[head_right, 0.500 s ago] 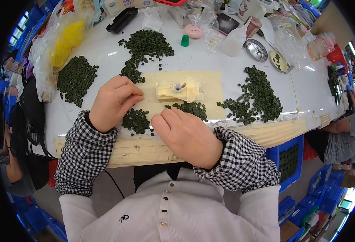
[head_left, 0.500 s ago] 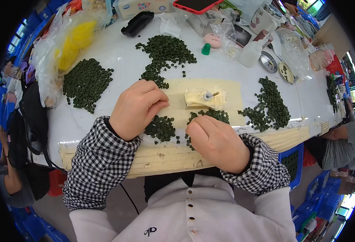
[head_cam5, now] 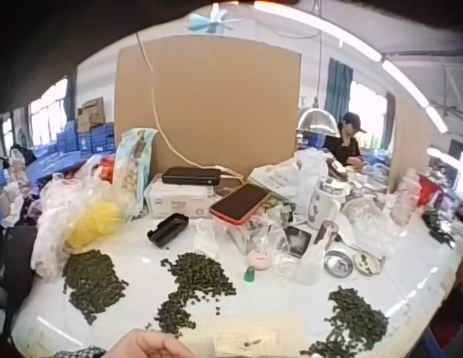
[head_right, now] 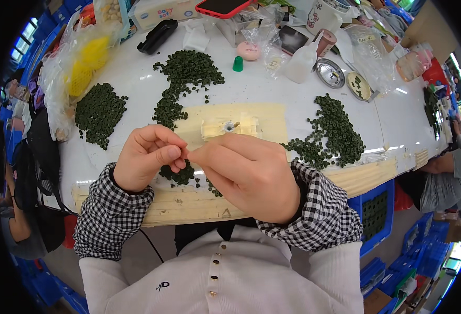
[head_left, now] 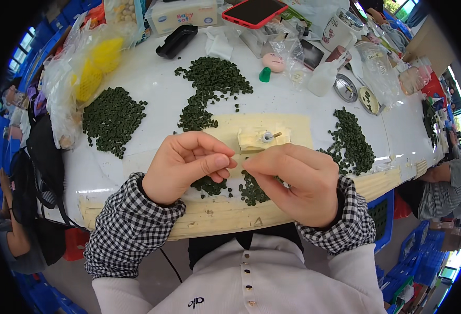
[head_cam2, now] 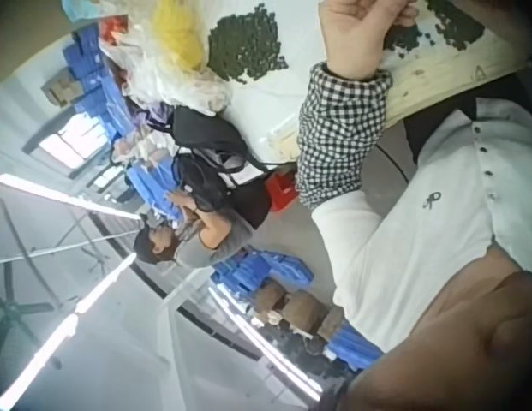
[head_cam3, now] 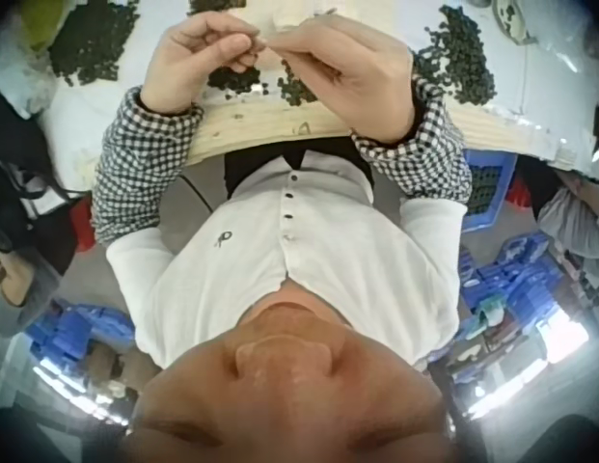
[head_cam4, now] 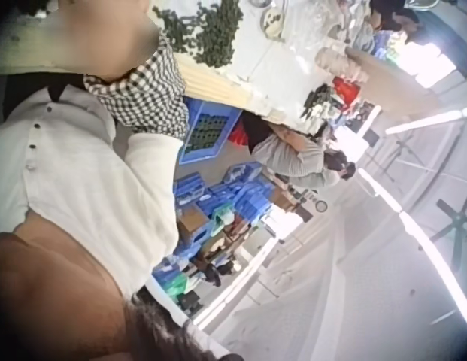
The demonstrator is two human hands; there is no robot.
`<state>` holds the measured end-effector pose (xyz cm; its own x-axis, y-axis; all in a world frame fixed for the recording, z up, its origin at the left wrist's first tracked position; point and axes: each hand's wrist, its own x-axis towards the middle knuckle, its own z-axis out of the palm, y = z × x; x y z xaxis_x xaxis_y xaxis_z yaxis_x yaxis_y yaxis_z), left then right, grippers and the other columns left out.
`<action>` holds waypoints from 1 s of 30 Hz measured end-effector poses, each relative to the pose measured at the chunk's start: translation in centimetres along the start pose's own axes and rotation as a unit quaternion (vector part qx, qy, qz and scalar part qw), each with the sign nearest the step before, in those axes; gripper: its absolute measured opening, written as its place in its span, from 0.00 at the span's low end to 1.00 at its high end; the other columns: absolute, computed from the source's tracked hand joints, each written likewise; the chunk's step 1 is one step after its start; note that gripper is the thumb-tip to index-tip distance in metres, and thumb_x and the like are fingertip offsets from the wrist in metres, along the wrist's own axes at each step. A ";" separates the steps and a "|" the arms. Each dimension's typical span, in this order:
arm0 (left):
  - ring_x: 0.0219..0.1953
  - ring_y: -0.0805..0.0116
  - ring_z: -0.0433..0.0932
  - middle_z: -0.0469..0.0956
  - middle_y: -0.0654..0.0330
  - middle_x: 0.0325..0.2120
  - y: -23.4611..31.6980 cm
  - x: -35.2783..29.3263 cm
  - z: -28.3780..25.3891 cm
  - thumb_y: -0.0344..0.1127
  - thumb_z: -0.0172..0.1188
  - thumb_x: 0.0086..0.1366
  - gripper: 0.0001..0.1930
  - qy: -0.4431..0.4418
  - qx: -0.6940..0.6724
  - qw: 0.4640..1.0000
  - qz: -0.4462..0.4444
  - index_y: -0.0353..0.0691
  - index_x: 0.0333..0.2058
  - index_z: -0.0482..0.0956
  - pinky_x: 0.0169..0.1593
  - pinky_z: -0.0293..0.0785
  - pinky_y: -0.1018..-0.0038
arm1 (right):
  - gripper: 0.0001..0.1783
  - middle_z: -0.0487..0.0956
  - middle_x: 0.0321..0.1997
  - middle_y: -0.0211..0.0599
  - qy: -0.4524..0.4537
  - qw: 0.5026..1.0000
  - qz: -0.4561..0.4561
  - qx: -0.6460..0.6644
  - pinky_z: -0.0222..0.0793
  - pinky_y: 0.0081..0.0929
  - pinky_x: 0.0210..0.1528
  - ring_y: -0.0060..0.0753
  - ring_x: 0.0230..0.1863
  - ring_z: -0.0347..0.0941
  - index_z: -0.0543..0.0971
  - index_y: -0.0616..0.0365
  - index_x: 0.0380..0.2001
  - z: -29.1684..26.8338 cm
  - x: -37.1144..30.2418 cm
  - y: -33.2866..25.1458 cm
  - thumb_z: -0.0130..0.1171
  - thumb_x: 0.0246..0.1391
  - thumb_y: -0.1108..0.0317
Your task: Assembling small green plastic components onto a yellow base at a factory workbench.
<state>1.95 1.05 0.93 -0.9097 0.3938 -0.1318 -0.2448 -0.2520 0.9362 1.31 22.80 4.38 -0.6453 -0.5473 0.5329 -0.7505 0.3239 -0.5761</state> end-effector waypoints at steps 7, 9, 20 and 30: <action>0.35 0.70 0.80 0.79 0.52 0.34 0.2 -0.3 0.3 0.25 0.54 0.62 0.11 -0.016 -0.079 0.996 -0.026 0.29 0.44 0.74 0.40 0.79 0.78 | 0.09 0.79 0.30 0.38 0.035 0.993 0.064 0.094 0.72 0.22 0.28 0.31 0.27 0.77 0.79 0.62 0.31 0.6 -0.1 0.3 0.61 0.42 0.82; 0.35 0.70 0.80 0.79 0.52 0.34 0.0 -0.3 0.3 0.25 0.54 0.62 0.11 -0.020 -0.081 0.996 -0.020 0.30 0.43 0.74 0.40 0.79 0.78 | 0.09 0.79 0.30 0.38 0.032 0.986 0.103 0.126 0.72 0.22 0.28 0.31 0.27 0.77 0.79 0.62 0.31 0.7 -0.2 0.3 0.61 0.43 0.82; 0.33 0.70 0.80 0.80 0.54 0.32 0.2 -0.3 0.4 0.26 0.56 0.62 0.08 -0.028 -0.073 0.996 -0.035 0.32 0.40 0.75 0.38 0.79 0.77 | 0.05 0.77 0.30 0.38 0.024 0.968 0.152 0.198 0.76 0.19 0.33 0.26 0.30 0.78 0.77 0.67 0.30 0.8 -0.2 0.3 0.61 0.47 0.80; 0.34 0.72 0.80 0.80 0.53 0.34 -0.1 -0.5 0.3 0.25 0.57 0.61 0.09 -0.032 -0.086 0.996 -0.021 0.32 0.40 0.76 0.40 0.78 0.79 | 0.06 0.78 0.31 0.39 0.024 0.961 0.168 0.219 0.76 0.19 0.35 0.27 0.33 0.79 0.77 0.68 0.32 1.4 -0.2 0.3 0.58 0.48 0.81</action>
<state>2.52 1.19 1.02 -0.8750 0.4623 -0.1437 -0.3413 -0.3785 0.8604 1.45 21.99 3.24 -0.8544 -0.4297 0.2923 -0.3727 0.1148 -0.9208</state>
